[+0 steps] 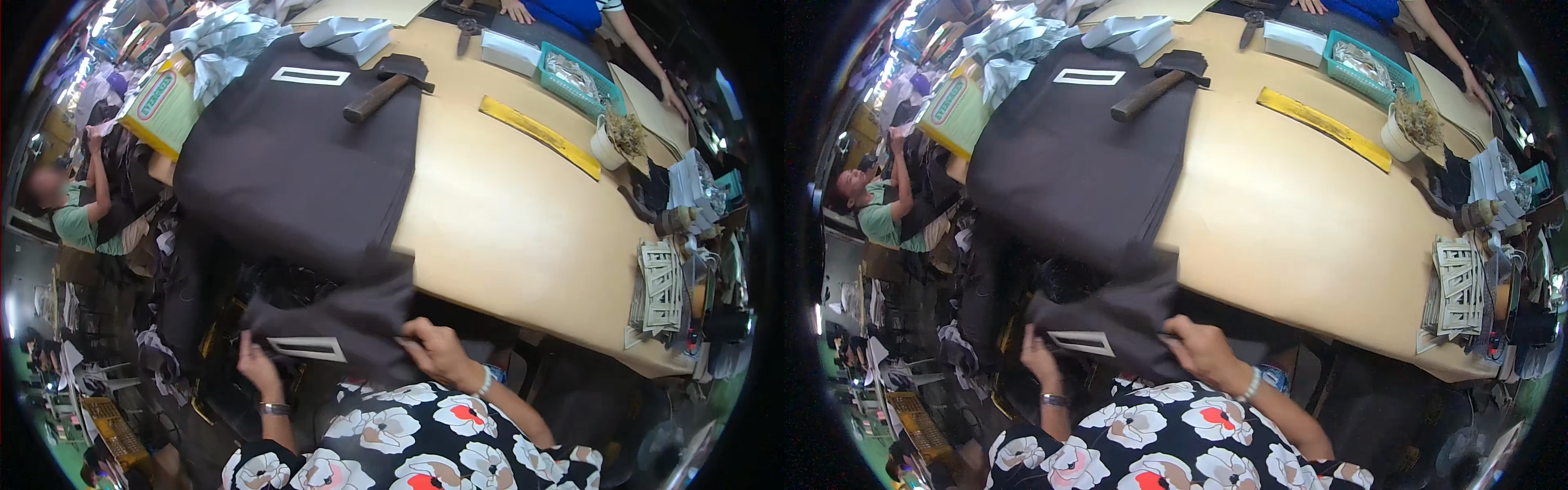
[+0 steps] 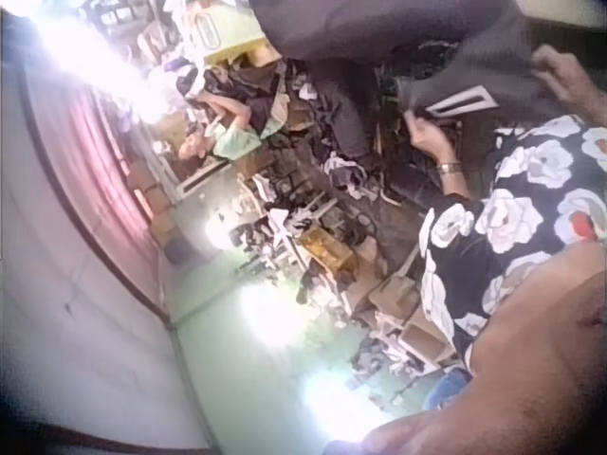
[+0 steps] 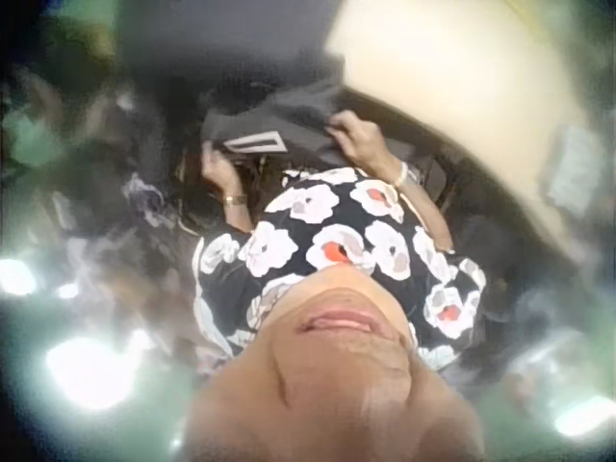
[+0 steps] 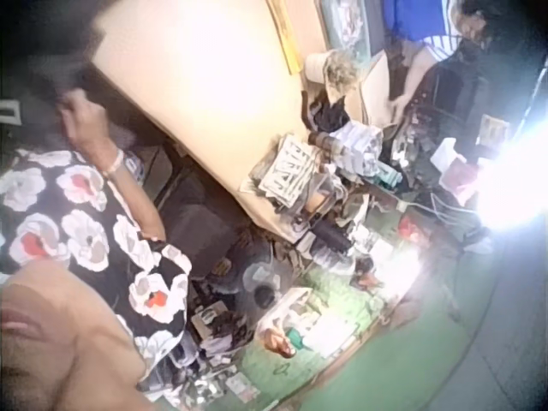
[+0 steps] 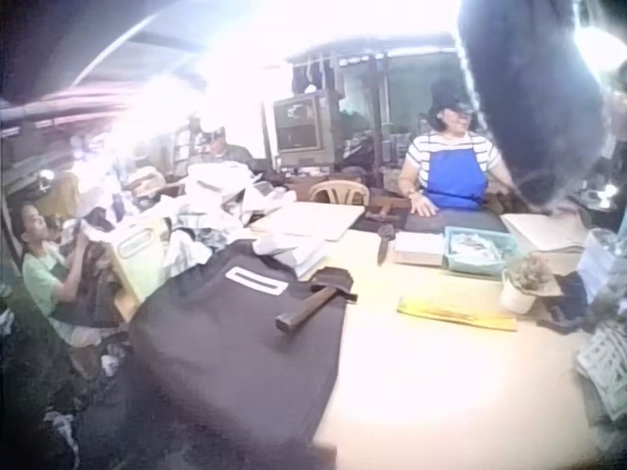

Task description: The person repeatedly measures and marks dark fabric on a table using a yellow ruler and a white rectangular template, then uses a hammer-like tool to press or cut along the marked lines. The person folds and repositions the fabric multiple times to continue the process.

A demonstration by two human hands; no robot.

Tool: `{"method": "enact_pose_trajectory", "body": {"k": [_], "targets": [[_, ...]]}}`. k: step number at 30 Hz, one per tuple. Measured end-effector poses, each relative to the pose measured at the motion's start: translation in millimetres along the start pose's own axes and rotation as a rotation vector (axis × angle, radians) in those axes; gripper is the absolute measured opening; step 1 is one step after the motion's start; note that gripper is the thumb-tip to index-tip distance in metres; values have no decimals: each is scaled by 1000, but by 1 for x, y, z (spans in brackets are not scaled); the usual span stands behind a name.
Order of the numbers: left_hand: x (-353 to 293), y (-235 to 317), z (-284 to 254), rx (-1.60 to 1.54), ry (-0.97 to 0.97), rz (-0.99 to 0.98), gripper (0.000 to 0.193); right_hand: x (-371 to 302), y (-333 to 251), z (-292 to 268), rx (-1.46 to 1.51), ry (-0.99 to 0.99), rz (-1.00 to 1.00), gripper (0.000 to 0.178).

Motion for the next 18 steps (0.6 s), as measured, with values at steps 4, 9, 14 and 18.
{"method": "enact_pose_trajectory", "body": {"k": [4,9,14,18], "targets": [[75,23,-105,271,370,420,44,63,-79,8,160,-43,-343,19],[145,157,-186,5,629,781,46,104,-179,-13,384,41,-864,25],[231,268,-165,153,590,1035,43,141,-228,-52,460,119,-958,26],[299,324,-81,324,386,1150,41,184,-219,-77,348,558,-833,17]]}}
Point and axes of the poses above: each hand's wrist, its own x-axis towards the middle knuckle, its own z-axis out of the palm, y = z × x, the point moved 4 cm from there along x, towards the middle knuckle, and after that the axes turned 15 degrees about -x, right-handed, at the moved point
